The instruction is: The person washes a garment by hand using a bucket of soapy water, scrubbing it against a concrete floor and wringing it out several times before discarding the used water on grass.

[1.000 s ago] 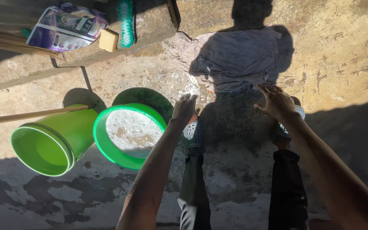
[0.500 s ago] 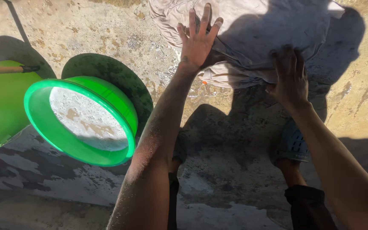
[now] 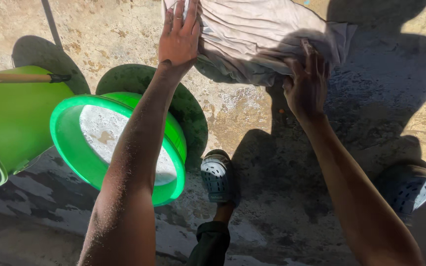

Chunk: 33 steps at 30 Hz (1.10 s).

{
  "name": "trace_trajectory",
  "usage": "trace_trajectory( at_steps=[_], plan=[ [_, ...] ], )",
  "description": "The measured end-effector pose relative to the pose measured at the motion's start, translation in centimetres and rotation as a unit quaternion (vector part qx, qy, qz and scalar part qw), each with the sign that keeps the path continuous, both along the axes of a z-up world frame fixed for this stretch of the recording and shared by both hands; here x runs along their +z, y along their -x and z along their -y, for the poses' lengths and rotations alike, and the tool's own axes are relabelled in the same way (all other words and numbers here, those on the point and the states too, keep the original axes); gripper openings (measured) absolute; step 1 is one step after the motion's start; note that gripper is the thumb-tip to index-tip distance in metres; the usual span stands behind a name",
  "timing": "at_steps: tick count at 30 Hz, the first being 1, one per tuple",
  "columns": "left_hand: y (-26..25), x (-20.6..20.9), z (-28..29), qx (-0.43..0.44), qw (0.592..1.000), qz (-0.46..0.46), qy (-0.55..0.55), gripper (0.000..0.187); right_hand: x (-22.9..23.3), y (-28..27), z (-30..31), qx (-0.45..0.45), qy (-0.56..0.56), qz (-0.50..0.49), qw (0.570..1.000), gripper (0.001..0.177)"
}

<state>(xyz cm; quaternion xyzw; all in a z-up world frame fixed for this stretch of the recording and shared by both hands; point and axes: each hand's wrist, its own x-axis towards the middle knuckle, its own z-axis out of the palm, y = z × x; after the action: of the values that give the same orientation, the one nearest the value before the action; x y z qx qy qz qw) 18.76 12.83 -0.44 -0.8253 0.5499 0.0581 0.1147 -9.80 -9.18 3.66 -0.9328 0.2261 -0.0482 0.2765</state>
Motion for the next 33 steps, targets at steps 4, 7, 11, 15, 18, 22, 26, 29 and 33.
trace_trajectory(
  at_steps=[4,7,11,15,18,22,26,29,33],
  plan=[
    [-5.0,-0.8,-5.9,0.087,0.993,0.043,-0.067,0.042,-2.6,-9.8,-4.0,0.073,-0.010,0.121,0.990,0.039],
    [-5.1,-1.8,-9.2,0.325,0.902,0.020,-0.284,0.063,-2.5,-13.3,-7.4,0.119,0.015,0.115,0.986,0.035],
    [1.9,-5.5,-12.0,0.336,0.840,-0.073,-0.420,0.062,-1.0,-12.7,-8.3,0.252,-0.001,0.136,0.958,0.033],
    [9.3,-7.5,-10.1,0.263,0.783,-0.055,-0.560,0.057,1.0,-9.7,-5.3,0.365,0.001,0.097,0.926,0.031],
    [13.0,-6.6,-7.5,0.249,0.795,-0.092,-0.545,0.051,1.1,-7.4,-2.0,0.391,-0.048,0.039,0.918,0.030],
    [17.7,-1.9,-2.0,0.302,0.808,-0.207,-0.461,0.045,0.7,-4.6,4.4,0.430,-0.013,0.046,0.902,0.030],
    [22.5,2.3,3.8,0.303,0.843,-0.301,-0.326,0.033,0.7,-2.8,12.1,0.464,0.065,0.057,0.882,0.031],
    [25.8,5.4,7.7,0.410,0.828,-0.310,-0.224,0.041,2.6,-1.8,17.4,0.466,0.118,0.052,0.875,0.026],
    [28.7,6.0,13.0,0.428,0.860,-0.208,0.184,0.054,4.7,1.9,25.4,0.385,0.240,0.000,0.891,0.030]
  ],
)
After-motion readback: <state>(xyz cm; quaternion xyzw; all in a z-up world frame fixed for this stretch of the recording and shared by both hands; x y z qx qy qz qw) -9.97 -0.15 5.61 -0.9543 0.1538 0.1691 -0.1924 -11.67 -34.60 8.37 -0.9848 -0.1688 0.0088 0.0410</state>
